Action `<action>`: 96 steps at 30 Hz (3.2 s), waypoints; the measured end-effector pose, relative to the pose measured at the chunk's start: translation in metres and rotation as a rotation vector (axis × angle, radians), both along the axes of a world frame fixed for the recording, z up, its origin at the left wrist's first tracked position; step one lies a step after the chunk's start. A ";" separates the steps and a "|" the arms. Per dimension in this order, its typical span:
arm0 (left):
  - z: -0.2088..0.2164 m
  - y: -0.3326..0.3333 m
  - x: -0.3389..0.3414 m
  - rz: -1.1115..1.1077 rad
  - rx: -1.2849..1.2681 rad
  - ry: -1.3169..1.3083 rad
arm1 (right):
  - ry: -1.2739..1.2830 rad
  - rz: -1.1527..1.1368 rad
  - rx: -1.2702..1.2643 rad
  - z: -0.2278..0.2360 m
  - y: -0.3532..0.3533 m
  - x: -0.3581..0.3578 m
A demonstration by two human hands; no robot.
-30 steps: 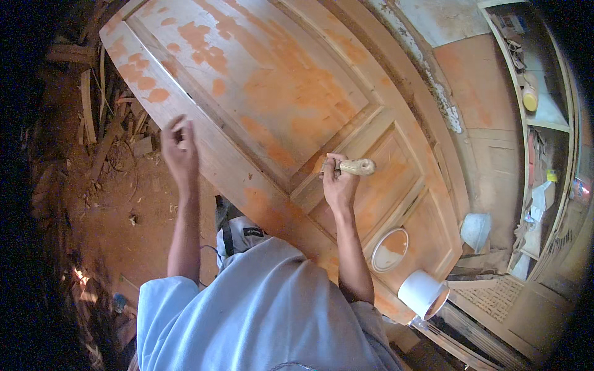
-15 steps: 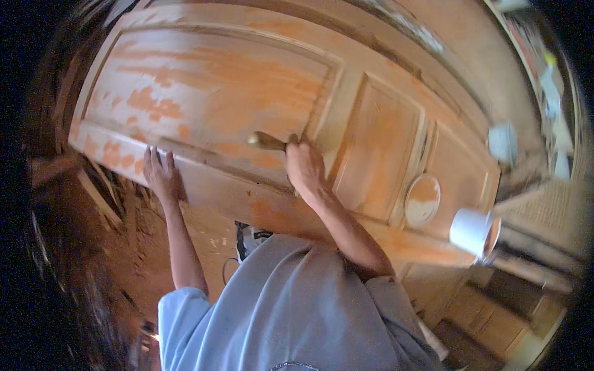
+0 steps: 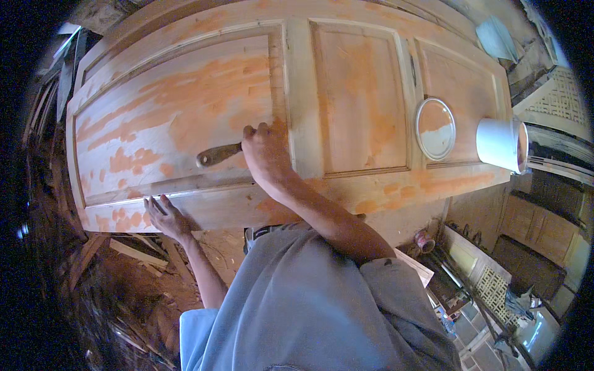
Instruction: The person applies wood putty to a wooden door with a brush and a putty knife. They dip the brush into a bucket of filler and spread it onto the door surface, then they use a metal putty knife to scrape the excess filler and smooth it over the wood panels.
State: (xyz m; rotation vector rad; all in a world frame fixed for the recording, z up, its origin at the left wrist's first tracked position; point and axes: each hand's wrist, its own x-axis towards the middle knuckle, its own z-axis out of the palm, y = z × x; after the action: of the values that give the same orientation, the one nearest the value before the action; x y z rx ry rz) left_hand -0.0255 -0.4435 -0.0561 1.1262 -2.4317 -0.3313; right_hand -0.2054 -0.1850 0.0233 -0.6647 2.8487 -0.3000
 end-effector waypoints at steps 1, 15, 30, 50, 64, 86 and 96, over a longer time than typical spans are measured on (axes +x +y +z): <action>0.000 -0.001 0.000 0.007 0.005 -0.002 | -0.035 -0.055 -0.184 0.006 0.005 -0.001; -0.002 -0.003 -0.005 0.054 0.018 0.033 | -0.359 -0.364 -0.699 -0.023 0.081 -0.028; 0.002 -0.001 -0.005 0.074 0.037 0.032 | -0.153 -0.293 -0.437 -0.014 0.050 -0.006; 0.004 -0.002 -0.007 0.066 0.037 0.028 | -0.635 -0.675 -1.230 -0.041 0.081 -0.002; 0.001 -0.004 -0.005 0.062 0.031 0.019 | -0.500 -0.520 -1.022 -0.039 0.077 -0.030; 0.005 -0.002 -0.008 0.065 0.052 0.038 | -0.044 -0.172 0.001 -0.005 0.007 -0.001; 0.000 -0.002 -0.006 0.054 0.025 0.055 | -0.038 -0.041 -0.118 -0.009 -0.005 0.012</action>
State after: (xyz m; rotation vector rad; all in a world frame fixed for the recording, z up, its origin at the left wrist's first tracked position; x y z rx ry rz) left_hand -0.0312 -0.4452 -0.0565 1.1759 -2.3509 -0.3713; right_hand -0.1937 -0.1896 0.0142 -0.6157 2.8285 -0.4856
